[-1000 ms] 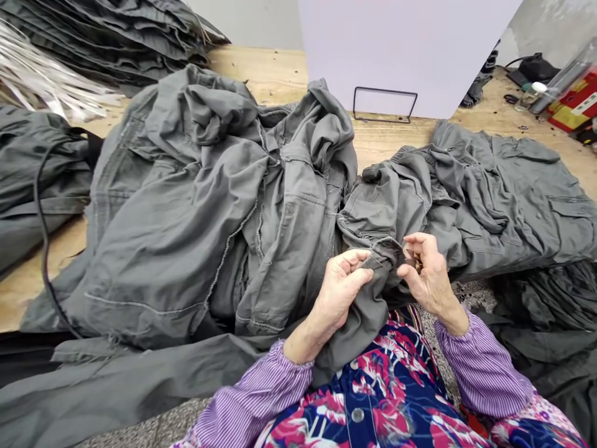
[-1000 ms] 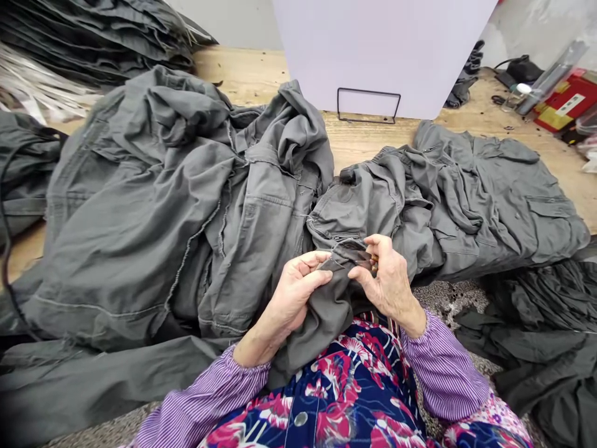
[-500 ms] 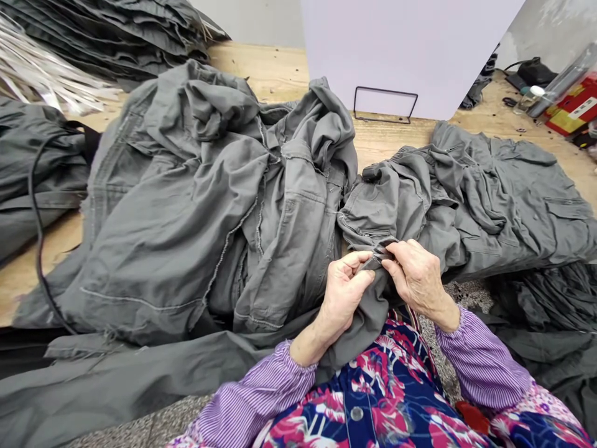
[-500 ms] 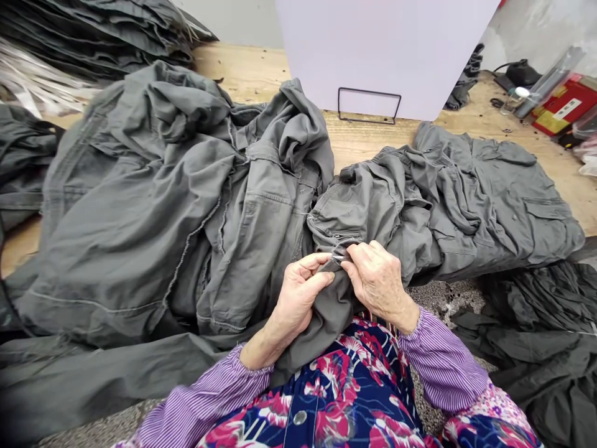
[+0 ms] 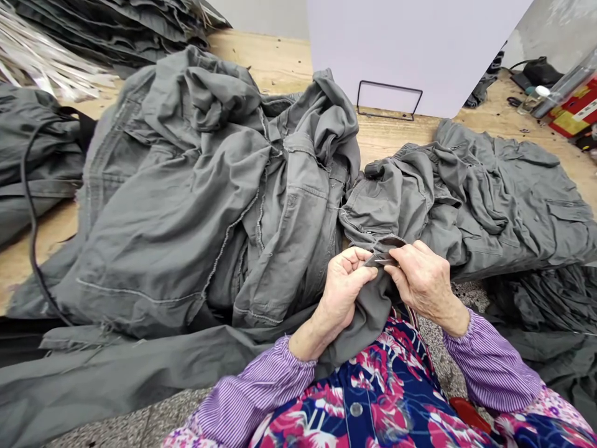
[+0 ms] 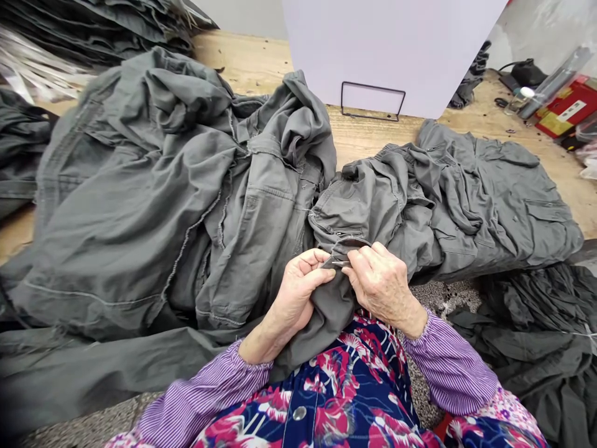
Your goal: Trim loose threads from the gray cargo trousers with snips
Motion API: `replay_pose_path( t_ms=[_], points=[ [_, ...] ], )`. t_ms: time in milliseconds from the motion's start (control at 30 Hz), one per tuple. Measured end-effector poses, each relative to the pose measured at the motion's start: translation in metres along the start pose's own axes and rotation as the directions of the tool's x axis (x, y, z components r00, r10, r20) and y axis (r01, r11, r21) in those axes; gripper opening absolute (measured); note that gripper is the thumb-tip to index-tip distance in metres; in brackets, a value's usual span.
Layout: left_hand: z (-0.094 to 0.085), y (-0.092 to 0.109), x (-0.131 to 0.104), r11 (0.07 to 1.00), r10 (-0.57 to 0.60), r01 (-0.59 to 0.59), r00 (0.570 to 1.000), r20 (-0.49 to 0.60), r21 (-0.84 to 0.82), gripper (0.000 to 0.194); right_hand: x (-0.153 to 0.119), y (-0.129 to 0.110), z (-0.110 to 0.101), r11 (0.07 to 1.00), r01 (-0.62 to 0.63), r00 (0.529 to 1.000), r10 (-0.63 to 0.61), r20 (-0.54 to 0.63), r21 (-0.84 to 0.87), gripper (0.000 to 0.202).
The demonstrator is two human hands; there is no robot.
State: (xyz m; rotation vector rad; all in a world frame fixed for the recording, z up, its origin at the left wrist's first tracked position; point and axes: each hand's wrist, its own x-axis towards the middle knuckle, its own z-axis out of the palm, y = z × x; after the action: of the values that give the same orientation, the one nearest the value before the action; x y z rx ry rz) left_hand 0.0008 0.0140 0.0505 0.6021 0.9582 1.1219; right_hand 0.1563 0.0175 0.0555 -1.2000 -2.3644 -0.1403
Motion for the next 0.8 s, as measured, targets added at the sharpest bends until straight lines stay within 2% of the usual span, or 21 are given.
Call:
replay_pose_path(
  t_ms=[200, 267, 367, 433, 500, 667, 800],
  points=[
    [0.0, -0.003, 0.0, 1.0, 0.004, -0.004, 1.0, 0.028, 0.005, 0.012, 0.004, -0.003, 0.003, 0.999, -0.044, 0.999, 0.045, -0.007, 0.031, 0.014],
    [0.0, -0.004, 0.0, 1.0, 0.005, -0.005, 1.0, 0.03, -0.001, 0.011, 0.004, -0.004, 0.005, 0.986, -0.099, 0.995, 0.101, -0.009, 0.135, 0.013],
    [-0.001, -0.004, 0.0, 1.0, 0.004, -0.004, 0.999, 0.036, -0.005, 0.011, 0.002, -0.005, 0.009, 0.906, -0.225, 0.971, 0.238, 0.008, 0.359, 0.012],
    [-0.001, -0.005, 0.0, 1.0, 0.003, -0.003, 0.999, 0.047, -0.001, 0.011, -0.001, -0.005, 0.011, 0.87, -0.263, 0.958, 0.286, 0.006, 0.418, 0.011],
    [-0.001, -0.006, 0.0, 1.0, 0.007, -0.007, 0.999, 0.049, 0.006, 0.01, -0.003, -0.005, 0.011, 0.903, -0.229, 0.967, 0.254, -0.021, 0.365, 0.01],
    [0.0, -0.008, 0.0, 0.998, 0.029, -0.031, 0.999, 0.03, 0.046, 0.01, -0.001, -0.002, 0.007, 0.991, -0.069, 0.996, 0.074, -0.04, 0.112, 0.009],
    [0.001, -0.007, 0.0, 0.999, 0.02, -0.022, 0.999, 0.031, 0.038, 0.01, 0.0, 0.0, 0.005, 0.994, -0.036, 0.998, 0.041, -0.047, 0.1, 0.008]
  ],
)
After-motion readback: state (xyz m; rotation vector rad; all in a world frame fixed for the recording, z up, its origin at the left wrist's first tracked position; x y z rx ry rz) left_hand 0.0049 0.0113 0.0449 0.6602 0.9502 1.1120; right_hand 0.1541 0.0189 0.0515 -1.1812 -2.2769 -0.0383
